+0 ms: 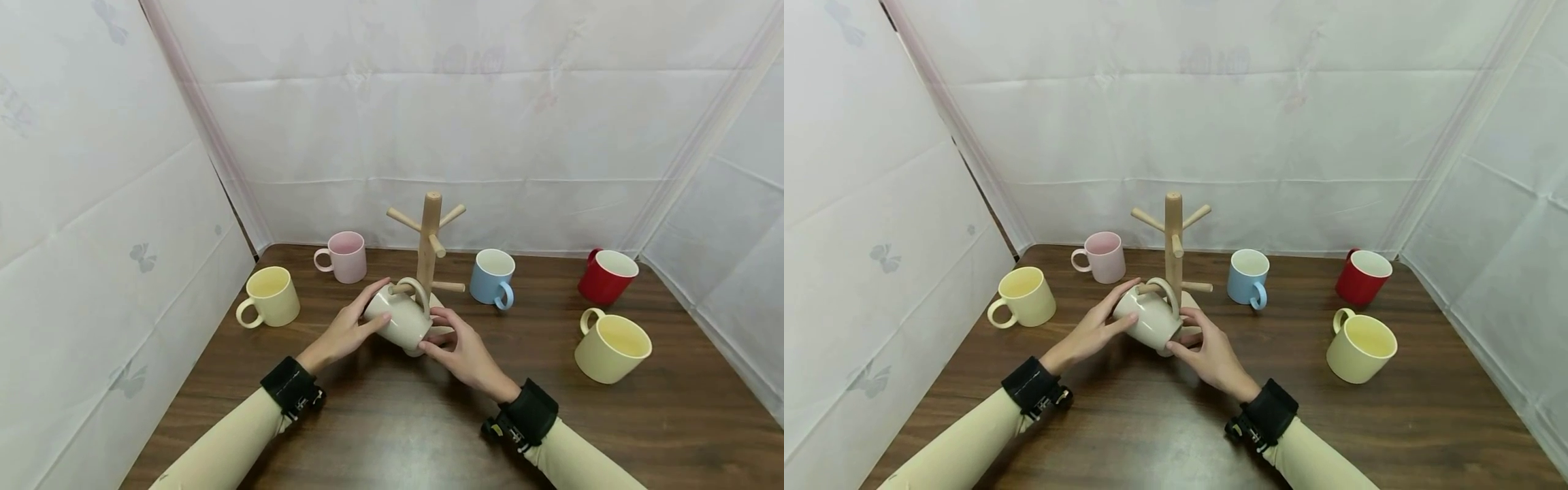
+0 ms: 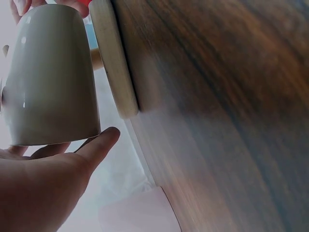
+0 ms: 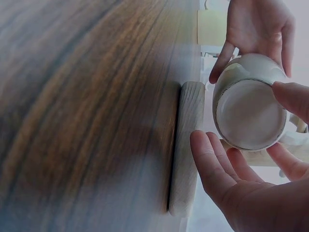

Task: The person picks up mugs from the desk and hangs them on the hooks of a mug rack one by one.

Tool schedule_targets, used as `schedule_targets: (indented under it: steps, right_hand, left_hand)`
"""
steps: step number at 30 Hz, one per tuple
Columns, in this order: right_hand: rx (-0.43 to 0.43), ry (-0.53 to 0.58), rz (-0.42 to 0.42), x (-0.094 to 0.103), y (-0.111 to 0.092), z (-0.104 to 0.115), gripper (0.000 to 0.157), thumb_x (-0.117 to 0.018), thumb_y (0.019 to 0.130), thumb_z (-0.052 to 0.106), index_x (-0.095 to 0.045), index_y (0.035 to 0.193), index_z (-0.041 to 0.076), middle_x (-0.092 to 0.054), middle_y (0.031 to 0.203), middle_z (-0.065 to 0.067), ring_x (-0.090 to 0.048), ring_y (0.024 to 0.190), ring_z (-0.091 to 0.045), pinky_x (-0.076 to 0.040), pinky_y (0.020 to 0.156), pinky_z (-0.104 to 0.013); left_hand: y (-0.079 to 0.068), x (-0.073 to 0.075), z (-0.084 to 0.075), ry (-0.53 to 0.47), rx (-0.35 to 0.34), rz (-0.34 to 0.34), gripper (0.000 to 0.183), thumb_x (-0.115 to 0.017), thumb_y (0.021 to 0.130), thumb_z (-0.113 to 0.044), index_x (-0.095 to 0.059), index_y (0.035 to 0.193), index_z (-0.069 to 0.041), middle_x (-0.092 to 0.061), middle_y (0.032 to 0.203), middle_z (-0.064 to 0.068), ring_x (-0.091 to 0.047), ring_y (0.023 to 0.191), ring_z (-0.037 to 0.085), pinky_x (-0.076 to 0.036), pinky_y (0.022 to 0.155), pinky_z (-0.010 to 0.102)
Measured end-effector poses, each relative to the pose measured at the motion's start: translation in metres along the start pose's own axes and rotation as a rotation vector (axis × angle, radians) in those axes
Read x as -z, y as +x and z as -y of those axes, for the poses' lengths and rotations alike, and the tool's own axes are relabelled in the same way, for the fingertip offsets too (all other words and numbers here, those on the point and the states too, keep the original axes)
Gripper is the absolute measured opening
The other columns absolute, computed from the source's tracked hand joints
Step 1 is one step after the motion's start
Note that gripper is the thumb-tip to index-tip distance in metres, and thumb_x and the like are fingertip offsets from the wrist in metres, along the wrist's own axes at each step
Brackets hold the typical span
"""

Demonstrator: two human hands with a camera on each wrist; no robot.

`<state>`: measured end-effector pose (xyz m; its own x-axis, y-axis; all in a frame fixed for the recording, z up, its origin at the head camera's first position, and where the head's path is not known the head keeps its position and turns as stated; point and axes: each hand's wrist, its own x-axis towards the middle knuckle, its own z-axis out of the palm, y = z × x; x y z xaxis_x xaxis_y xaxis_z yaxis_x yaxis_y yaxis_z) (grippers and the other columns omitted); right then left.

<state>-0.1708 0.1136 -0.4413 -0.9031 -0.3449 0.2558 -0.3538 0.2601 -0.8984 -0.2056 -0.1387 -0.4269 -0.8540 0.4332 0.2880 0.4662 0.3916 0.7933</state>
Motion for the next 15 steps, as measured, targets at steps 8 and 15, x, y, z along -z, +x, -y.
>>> schedule_targets:
  steps: [8, 15]
  right_hand:
    - [0.054, 0.013, 0.009, 0.004, -0.004, 0.025, 0.05, -0.067, 0.083, 0.006, -0.046, 0.129, 0.004, -0.054, 0.118, -0.022, -0.063, 0.085, -0.031, -0.054, 0.067, -0.046]
    - [0.054, -0.007, 0.014, 0.007, -0.001, 0.014, 0.053, -0.067, 0.084, 0.011, -0.044, 0.131, 0.01, -0.054, 0.118, -0.019, -0.063, 0.085, -0.027, -0.055, 0.066, -0.041]
  left_hand:
    - [-0.005, 0.008, -0.029, -0.004, 0.0, 0.011, 0.059, -0.056, 0.093, -0.027, -0.027, 0.145, -0.028, -0.035, 0.144, 0.0, -0.035, 0.127, 0.018, -0.031, 0.101, 0.047]
    - [-0.006, 0.01, -0.042, 0.009, -0.019, -0.004, 0.059, -0.056, 0.093, -0.02, -0.029, 0.145, -0.023, -0.035, 0.145, 0.007, -0.035, 0.128, 0.022, -0.032, 0.102, 0.047]
